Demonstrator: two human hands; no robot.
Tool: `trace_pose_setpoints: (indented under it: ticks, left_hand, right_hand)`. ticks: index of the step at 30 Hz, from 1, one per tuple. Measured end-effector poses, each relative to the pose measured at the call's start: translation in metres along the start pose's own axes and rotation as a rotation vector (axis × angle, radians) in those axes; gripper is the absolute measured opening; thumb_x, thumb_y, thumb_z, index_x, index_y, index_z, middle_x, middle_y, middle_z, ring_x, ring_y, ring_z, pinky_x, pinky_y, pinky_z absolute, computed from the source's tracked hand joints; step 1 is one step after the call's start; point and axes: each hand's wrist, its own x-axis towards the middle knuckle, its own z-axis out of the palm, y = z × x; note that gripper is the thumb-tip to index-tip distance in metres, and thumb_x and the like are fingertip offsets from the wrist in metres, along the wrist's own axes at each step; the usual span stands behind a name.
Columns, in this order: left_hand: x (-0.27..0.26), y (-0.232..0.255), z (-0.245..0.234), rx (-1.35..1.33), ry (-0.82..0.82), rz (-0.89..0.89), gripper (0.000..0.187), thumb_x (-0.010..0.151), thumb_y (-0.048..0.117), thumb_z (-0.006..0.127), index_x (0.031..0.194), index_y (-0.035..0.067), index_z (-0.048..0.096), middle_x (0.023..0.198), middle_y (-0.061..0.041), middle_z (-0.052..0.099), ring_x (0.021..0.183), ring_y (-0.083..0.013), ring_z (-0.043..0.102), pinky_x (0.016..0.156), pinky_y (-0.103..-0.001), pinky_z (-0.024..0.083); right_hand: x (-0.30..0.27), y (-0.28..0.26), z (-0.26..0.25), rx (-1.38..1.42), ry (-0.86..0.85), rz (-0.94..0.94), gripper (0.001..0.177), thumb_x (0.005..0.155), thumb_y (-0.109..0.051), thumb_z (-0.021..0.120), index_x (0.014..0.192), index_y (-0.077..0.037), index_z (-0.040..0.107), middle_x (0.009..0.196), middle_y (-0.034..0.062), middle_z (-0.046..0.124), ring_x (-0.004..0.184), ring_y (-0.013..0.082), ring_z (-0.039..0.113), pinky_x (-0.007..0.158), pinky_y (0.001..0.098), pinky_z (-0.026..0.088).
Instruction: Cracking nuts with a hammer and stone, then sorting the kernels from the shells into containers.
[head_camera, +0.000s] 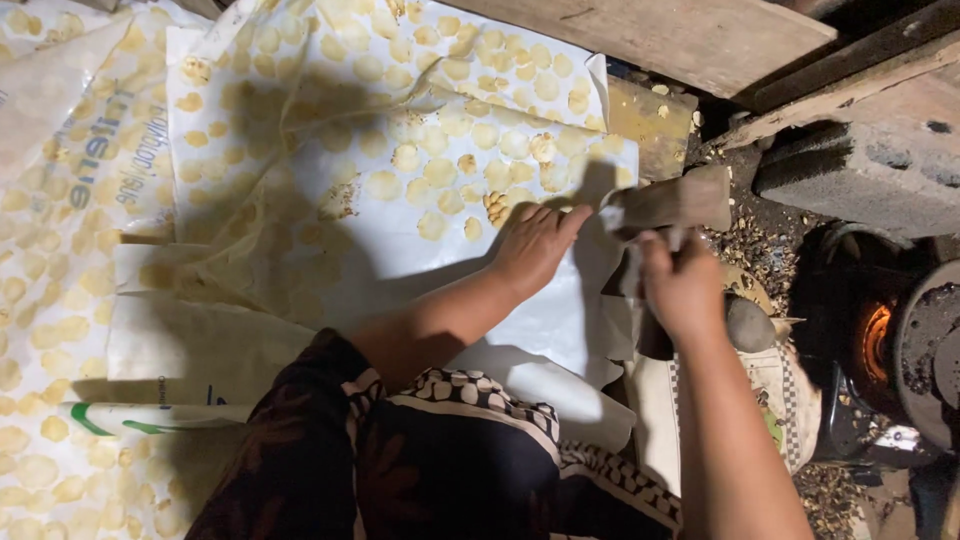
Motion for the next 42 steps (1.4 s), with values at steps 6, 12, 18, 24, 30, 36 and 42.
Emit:
trace_pose_setpoints:
  ticks: [6,12,18,24,30,36,42]
  left_hand:
    - [0.001,-0.014,0.026,0.141,-0.038,0.023,0.051,0.082,0.001,0.063,0.133,0.0,0.059,0.097,-0.015,0.071,0.098,-0.0313,0.068,0.098,-0.043,0.047]
    - [-0.025,-0.027,-0.092,0.142,0.308,0.062,0.031,0.078,0.019,0.073,0.105,0.003,0.072,0.109,-0.011,0.066,0.109,-0.033,0.059,0.097,-0.044,0.046]
    - [-0.041,-0.052,-0.069,0.066,0.26,-0.027,0.012,0.09,0.012,0.074,0.102,0.01,0.074,0.104,-0.005,0.066,0.107,-0.0288,0.059,0.098,-0.042,0.048]
    - [-0.032,-0.057,-0.049,0.271,0.311,0.027,0.009,0.091,0.014,0.074,0.099,0.013,0.071,0.113,-0.007,0.067,0.116,-0.025,0.059,0.103,-0.042,0.046]
    - [-0.023,-0.012,-0.032,0.081,0.071,-0.046,0.011,0.078,0.01,0.073,0.088,0.007,0.072,0.1,-0.008,0.068,0.107,-0.0295,0.059,0.096,-0.044,0.043]
    - [-0.033,-0.038,0.006,0.448,-0.034,0.034,0.02,0.081,0.009,0.072,0.101,0.007,0.073,0.113,-0.01,0.067,0.118,-0.0247,0.058,0.112,-0.042,0.042]
    - [-0.056,-0.054,-0.085,0.171,0.251,0.045,0.029,0.085,0.016,0.074,0.112,0.004,0.071,0.12,-0.008,0.064,0.121,-0.0292,0.056,0.105,-0.043,0.043]
  right_hand:
    - [-0.004,0.076,0.017,0.354,0.297,-0.621,0.02,0.12,-0.012,0.056,0.114,0.006,0.062,0.076,0.0139,0.064,0.064,0.0175,0.066,0.06,0.0318,0.054]
    - [0.021,0.079,0.078,-0.312,0.209,-0.45,0.054,0.093,-0.025,0.07,0.13,0.011,0.051,0.089,0.036,0.069,0.083,0.0515,0.067,0.07,0.0534,0.054]
    - [-0.004,0.013,0.026,-0.24,0.122,-0.382,0.045,0.099,-0.032,0.07,0.119,0.006,0.057,0.097,0.0286,0.072,0.087,0.0446,0.074,0.077,0.0507,0.058]
    - [0.013,0.053,0.07,-0.295,0.115,-0.296,0.053,0.099,-0.028,0.067,0.131,0.01,0.051,0.093,0.0289,0.073,0.082,0.0407,0.073,0.075,0.0479,0.059]
    - [-0.038,-0.026,0.004,-0.172,0.102,-0.282,0.04,0.101,-0.028,0.066,0.119,0.008,0.061,0.095,0.0238,0.073,0.08,0.0294,0.072,0.071,0.0431,0.057]
    - [-0.005,0.08,0.075,-0.206,0.458,-0.78,0.026,0.101,-0.021,0.065,0.109,0.004,0.068,0.089,0.0227,0.072,0.074,0.0351,0.071,0.068,0.0442,0.058]
    - [-0.013,0.048,0.105,-0.323,0.158,-0.471,0.058,0.091,-0.022,0.073,0.134,0.01,0.051,0.089,0.0316,0.072,0.079,0.0479,0.067,0.068,0.0525,0.055]
